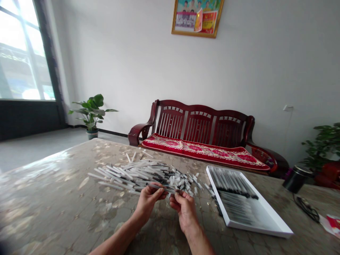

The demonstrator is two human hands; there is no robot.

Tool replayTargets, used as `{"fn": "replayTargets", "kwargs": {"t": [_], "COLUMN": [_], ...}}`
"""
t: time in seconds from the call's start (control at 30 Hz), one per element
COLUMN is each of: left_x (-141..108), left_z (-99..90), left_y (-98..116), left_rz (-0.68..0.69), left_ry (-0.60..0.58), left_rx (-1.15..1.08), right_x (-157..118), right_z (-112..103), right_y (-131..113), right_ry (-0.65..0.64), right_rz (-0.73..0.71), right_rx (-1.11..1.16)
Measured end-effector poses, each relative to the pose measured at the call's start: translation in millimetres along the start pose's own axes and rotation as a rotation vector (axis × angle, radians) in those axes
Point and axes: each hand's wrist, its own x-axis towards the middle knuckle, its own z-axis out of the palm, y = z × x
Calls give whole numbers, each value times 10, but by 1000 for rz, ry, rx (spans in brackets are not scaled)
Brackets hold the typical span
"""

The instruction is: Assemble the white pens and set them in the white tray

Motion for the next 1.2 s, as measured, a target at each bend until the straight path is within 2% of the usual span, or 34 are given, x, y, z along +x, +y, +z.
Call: {"fn": "replayTargets", "kwargs": {"t": [0.1,0.17,0.27,0.33,0.4,0.53,0.63,0.7,0.8,0.9,1.0,1.13,1.2], "left_x": [17,26,29,24,12,-25,-46,-48,-36,-32,-41,-40,-31], "left_z": [3,9,5,-8,-20,-18,-7,-12,-35,-48,-37,-16,-17], "left_y": [-18,-34,-50,-59,-70,-78,-60,-40,-9,16,29,44,56], "left_rz": [-41,-89,-136,-146,-159,-168,-202,-218,-217,-223,-236,-250,-255], "left_ry": [17,72,128,110,88,38,-29,-30,5,40,50,52,67], "left_rx": [-5,-30,-62,-69,-65,-30,12,24,45,70,82,88,81], "right_x": [-7,-13,-39,-79,-140,-265,-273,-217,-84,13,5,-129,-205], "right_z": [-22,-19,4,29,68,165,163,78,-195,-619,-1144,-1857,-2139], "right_y": [-54,-115,-227,-304,-377,-523,-636,-713,-853,-1065,-1366,-1772,-1897], "right_ry": [-74,-99,-57,-58,-90,-109,-123,-101,-82,-61,73,157,220], "right_rz": [26,-51,-388,-612,-713,-722,-687,-652,-561,-518,-549,-425,-369], "right_rx": [-3,-93,-450,-774,-1082,-1496,-1597,-1567,-1388,-1249,-1392,-1622,-1718]}}
